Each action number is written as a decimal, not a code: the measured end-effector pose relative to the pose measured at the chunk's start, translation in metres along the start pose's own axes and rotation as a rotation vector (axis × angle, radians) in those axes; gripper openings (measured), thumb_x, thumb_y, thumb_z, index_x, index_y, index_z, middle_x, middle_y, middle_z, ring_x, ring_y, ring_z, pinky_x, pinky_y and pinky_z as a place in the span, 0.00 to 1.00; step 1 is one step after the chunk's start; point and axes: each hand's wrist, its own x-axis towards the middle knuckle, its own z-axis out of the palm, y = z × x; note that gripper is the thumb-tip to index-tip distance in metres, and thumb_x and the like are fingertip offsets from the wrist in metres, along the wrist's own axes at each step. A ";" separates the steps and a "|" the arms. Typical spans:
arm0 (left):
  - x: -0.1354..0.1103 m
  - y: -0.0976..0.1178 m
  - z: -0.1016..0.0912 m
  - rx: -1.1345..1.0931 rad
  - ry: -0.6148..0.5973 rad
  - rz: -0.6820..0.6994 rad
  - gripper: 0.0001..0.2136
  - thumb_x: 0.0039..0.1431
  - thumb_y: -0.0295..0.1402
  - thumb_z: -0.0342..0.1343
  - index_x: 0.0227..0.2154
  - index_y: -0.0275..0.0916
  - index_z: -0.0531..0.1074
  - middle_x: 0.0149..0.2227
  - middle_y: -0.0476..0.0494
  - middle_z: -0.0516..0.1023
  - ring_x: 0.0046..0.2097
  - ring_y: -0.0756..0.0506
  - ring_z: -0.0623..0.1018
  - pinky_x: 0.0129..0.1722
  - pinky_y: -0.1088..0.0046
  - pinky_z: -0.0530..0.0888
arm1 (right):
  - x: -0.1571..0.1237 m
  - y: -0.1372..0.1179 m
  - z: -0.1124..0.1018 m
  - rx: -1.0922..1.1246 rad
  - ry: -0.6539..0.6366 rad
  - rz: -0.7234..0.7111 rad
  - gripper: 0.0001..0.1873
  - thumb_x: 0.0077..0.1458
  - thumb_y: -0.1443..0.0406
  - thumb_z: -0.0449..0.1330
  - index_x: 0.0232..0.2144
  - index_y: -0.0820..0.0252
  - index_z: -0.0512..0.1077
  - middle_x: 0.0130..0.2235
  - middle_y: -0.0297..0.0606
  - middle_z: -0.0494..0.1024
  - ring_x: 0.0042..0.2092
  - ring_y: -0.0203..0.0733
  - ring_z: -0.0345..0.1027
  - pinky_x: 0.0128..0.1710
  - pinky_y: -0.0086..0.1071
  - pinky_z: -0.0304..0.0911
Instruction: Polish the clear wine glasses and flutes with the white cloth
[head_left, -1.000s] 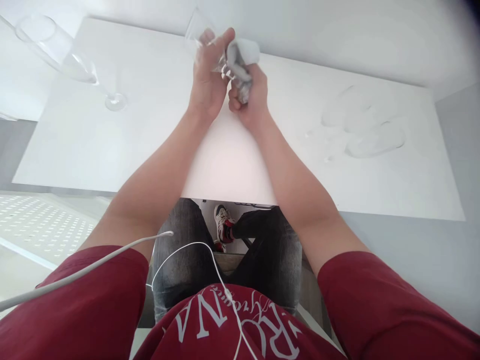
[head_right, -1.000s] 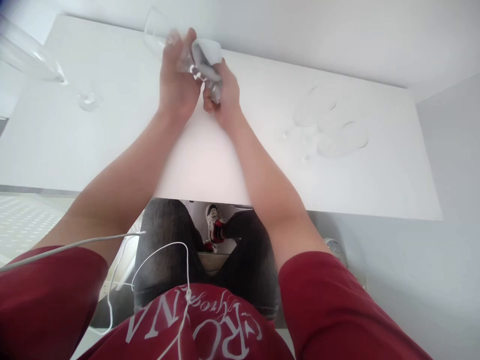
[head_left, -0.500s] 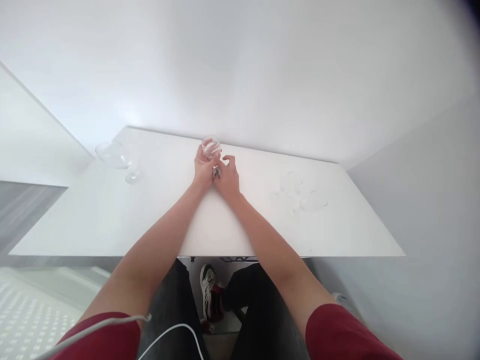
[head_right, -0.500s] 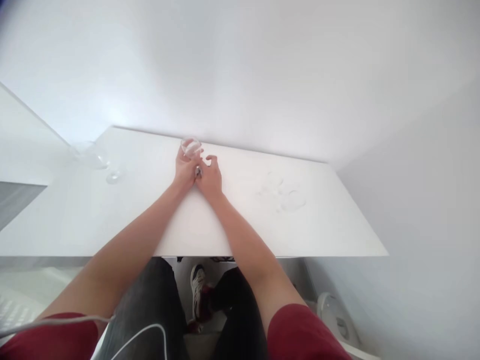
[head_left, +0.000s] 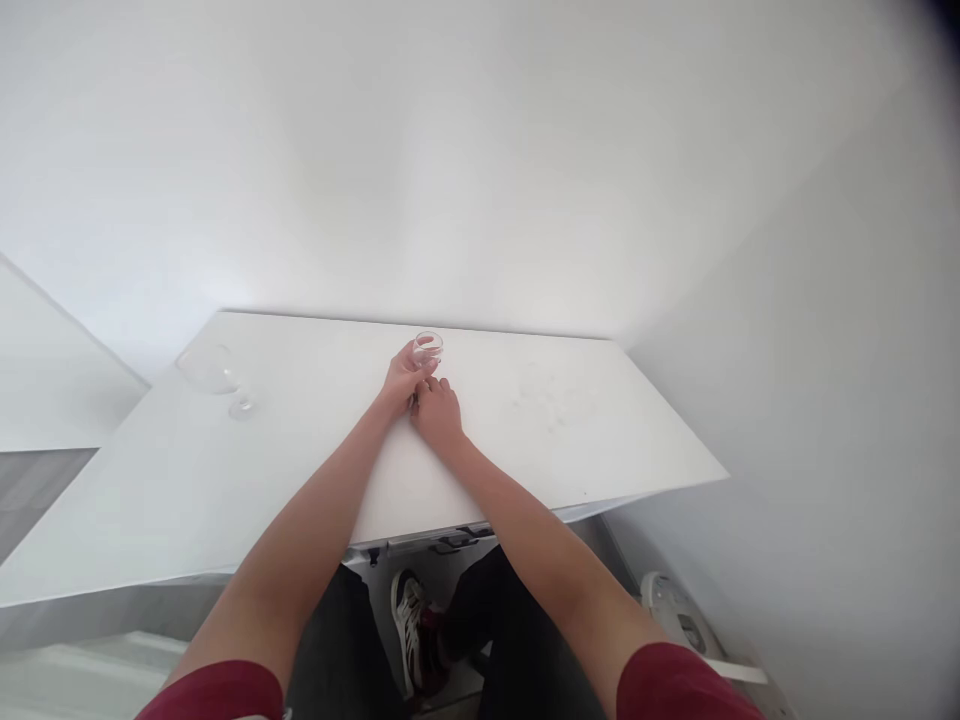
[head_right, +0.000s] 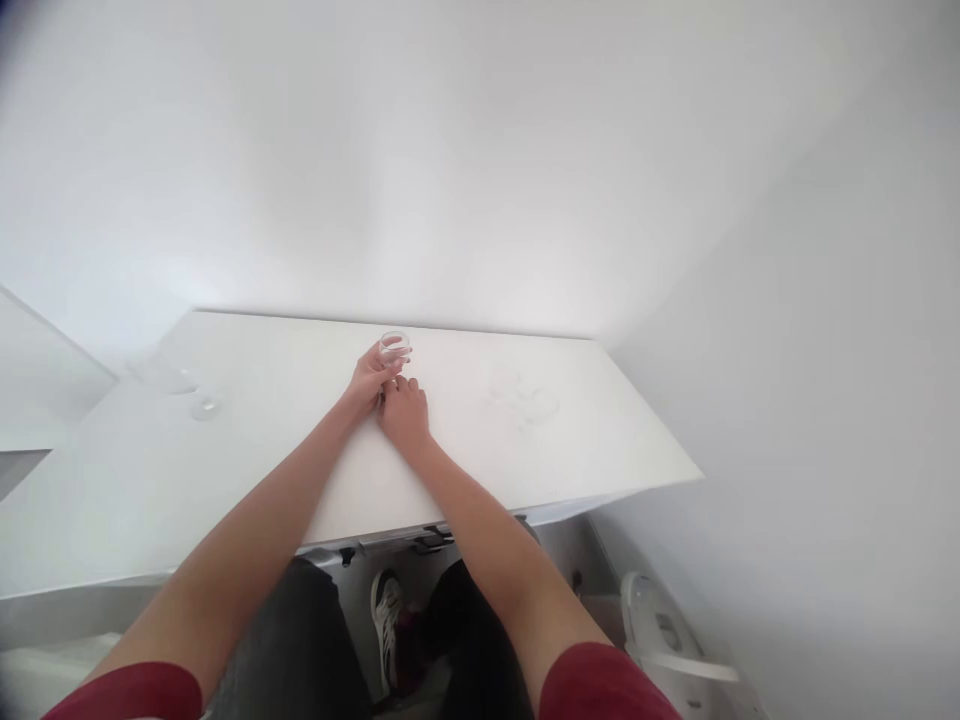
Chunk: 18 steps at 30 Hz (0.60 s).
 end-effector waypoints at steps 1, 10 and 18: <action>0.000 0.000 0.001 -0.003 -0.041 -0.015 0.32 0.52 0.45 0.71 0.57 0.39 0.69 0.53 0.32 0.74 0.52 0.38 0.76 0.50 0.63 0.72 | -0.007 0.002 -0.003 -0.011 0.000 0.009 0.14 0.62 0.69 0.54 0.50 0.63 0.70 0.51 0.46 0.71 0.49 0.49 0.61 0.47 0.39 0.63; -0.002 -0.001 0.005 0.003 -0.194 -0.103 0.29 0.61 0.58 0.55 0.56 0.42 0.69 0.60 0.34 0.68 0.55 0.39 0.73 0.49 0.64 0.72 | -0.080 0.041 -0.036 -0.065 -0.003 0.047 0.20 0.61 0.69 0.55 0.55 0.60 0.71 0.60 0.45 0.66 0.52 0.52 0.58 0.53 0.42 0.61; 0.002 -0.020 -0.006 0.112 -0.239 -0.226 0.18 0.71 0.46 0.51 0.38 0.34 0.73 0.35 0.43 0.74 0.32 0.51 0.73 0.33 0.74 0.74 | -0.138 0.085 -0.065 -0.077 0.009 0.095 0.22 0.59 0.72 0.55 0.55 0.60 0.73 0.59 0.46 0.67 0.51 0.52 0.60 0.56 0.43 0.60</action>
